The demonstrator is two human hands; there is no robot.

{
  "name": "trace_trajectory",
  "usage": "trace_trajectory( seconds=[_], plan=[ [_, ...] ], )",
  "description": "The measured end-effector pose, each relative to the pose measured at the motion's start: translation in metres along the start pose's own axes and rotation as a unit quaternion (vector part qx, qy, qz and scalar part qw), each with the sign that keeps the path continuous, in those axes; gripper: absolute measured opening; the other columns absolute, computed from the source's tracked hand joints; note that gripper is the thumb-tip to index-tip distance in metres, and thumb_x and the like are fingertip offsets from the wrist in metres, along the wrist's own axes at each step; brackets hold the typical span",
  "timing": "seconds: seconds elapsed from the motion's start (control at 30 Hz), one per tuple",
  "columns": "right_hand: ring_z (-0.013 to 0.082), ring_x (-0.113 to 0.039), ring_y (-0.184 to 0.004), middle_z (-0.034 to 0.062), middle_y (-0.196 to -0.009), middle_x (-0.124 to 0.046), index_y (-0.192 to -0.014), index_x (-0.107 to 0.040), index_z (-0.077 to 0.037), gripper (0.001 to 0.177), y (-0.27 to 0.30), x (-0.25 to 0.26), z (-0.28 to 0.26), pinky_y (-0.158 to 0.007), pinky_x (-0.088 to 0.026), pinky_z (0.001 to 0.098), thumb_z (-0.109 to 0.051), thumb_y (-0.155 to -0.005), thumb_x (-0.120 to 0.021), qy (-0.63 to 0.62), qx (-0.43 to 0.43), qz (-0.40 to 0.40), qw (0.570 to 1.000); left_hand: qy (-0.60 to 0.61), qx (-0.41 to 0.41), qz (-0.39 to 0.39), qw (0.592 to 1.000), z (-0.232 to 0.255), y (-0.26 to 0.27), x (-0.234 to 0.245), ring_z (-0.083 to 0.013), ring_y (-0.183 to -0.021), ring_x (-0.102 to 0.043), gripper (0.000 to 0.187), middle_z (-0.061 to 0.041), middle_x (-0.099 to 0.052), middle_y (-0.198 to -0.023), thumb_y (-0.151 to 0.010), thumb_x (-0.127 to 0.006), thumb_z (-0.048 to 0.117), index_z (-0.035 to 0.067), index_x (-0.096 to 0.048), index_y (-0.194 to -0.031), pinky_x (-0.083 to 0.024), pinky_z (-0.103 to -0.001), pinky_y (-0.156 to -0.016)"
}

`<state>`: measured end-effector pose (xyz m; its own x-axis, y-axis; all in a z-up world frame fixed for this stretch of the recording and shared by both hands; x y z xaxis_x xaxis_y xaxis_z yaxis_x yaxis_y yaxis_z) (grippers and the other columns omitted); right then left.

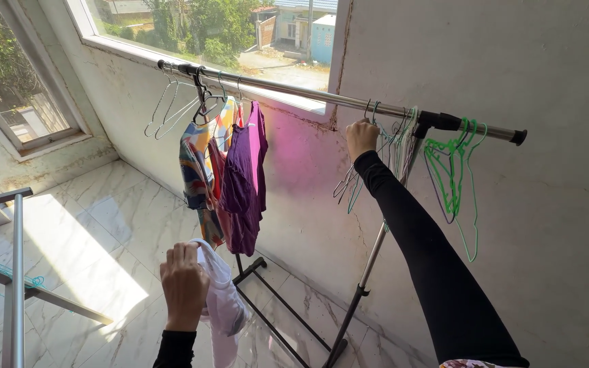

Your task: Hanging washed clothes on a drying rack.

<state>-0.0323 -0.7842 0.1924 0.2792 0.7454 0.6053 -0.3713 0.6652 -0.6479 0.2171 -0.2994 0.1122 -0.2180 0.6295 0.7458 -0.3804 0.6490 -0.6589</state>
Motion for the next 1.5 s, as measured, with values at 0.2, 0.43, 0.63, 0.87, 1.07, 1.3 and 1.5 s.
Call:
trace_trajectory(
  seconds=[0.2,0.43,0.63,0.87,1.07,1.3,1.5],
  plan=[
    [0.0183,-0.068,-0.065,0.0132,-0.085,-0.07,-0.073,-0.071,-0.007,0.007,-0.003,0.011,-0.013,-0.045,-0.049,0.0291,-0.005,-0.078,-0.076,-0.082,0.013,0.065,0.994,0.015,0.011,-0.005,1.0,0.012,-0.006,-0.004,-0.0218,-0.11,-0.06,0.039,-0.006,-0.059,-0.112,-0.073,-0.069,-0.003,0.006,-0.062,-0.11,-0.05,-0.038,-0.087],
    [0.0301,-0.072,-0.068,0.0206,-0.09,-0.07,-0.077,-0.068,-0.001,0.011,0.007,0.085,-0.004,-0.056,-0.059,0.0326,-0.001,-0.076,-0.079,-0.339,0.029,0.174,0.924,0.1,0.048,0.004,0.994,0.006,-0.006,-0.011,-0.0311,-0.111,-0.062,0.047,-0.014,-0.054,-0.115,-0.072,-0.061,-0.013,0.001,-0.054,-0.117,-0.052,-0.043,-0.094],
    [0.0213,-0.067,-0.065,0.0099,-0.078,-0.067,-0.074,-0.066,-0.001,0.019,0.007,0.119,0.016,-0.059,-0.055,0.0336,-0.002,-0.082,-0.082,-0.599,-0.011,0.143,0.788,0.156,0.068,-0.011,0.985,0.006,-0.004,-0.019,-0.0353,-0.103,-0.068,0.039,-0.015,-0.057,-0.116,-0.078,-0.057,-0.015,0.0,-0.056,-0.114,-0.055,-0.044,-0.085],
    [0.016,-0.071,-0.067,0.0067,-0.084,-0.068,-0.079,-0.065,0.0,0.015,-0.004,0.132,0.015,-0.059,-0.06,0.027,0.003,-0.087,-0.078,-0.678,-0.01,0.173,0.714,0.156,0.088,-0.001,0.984,0.005,-0.005,-0.025,-0.0336,-0.096,-0.071,0.031,-0.014,-0.06,-0.114,-0.082,-0.059,-0.013,0.0,-0.058,-0.111,-0.057,-0.042,-0.08],
    [0.0152,-0.074,-0.072,0.007,-0.086,-0.064,-0.125,-0.053,0.0,0.038,0.044,0.19,-0.008,-0.06,-0.065,0.0255,0.004,-0.092,-0.071,-0.814,-0.014,0.101,0.572,0.158,0.059,-0.009,0.986,-0.001,-0.017,-0.024,-0.037,-0.099,-0.069,0.052,-0.019,-0.057,-0.12,-0.072,-0.055,-0.017,-0.002,-0.053,-0.121,-0.059,-0.041,-0.081],
    [0.014,-0.073,-0.081,0.0033,-0.098,-0.059,-0.129,-0.065,0.002,0.027,0.15,0.232,-0.058,-0.069,-0.065,0.0282,-0.004,-0.103,-0.061,-0.894,0.04,0.056,0.443,0.289,0.099,-0.11,0.946,-0.06,-0.028,-0.082,-0.0445,-0.123,-0.056,0.073,-0.023,-0.056,-0.129,-0.066,-0.054,-0.015,0.001,-0.049,-0.137,-0.046,-0.045,-0.103],
    [0.0084,-0.067,-0.071,0.0012,-0.092,-0.065,-0.126,-0.072,-0.005,0.026,0.218,0.248,-0.077,-0.055,-0.057,0.0208,-0.007,-0.102,-0.063,-0.87,0.06,0.067,0.485,0.293,0.148,-0.153,0.932,-0.13,-0.016,-0.131,-0.0406,-0.136,-0.05,0.085,-0.025,-0.053,-0.142,-0.067,-0.055,-0.012,0.005,-0.042,-0.149,-0.04,-0.038,-0.113]
  ],
)
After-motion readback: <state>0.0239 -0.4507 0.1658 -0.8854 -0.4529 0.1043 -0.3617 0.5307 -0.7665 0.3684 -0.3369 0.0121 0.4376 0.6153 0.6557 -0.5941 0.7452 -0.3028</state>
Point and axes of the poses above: each hand's wrist, its own y-axis away from the middle knuckle, its own x-axis out of the back of the hand, z = x × y, the point moved 10 cm from there along -y, towards the middle knuckle
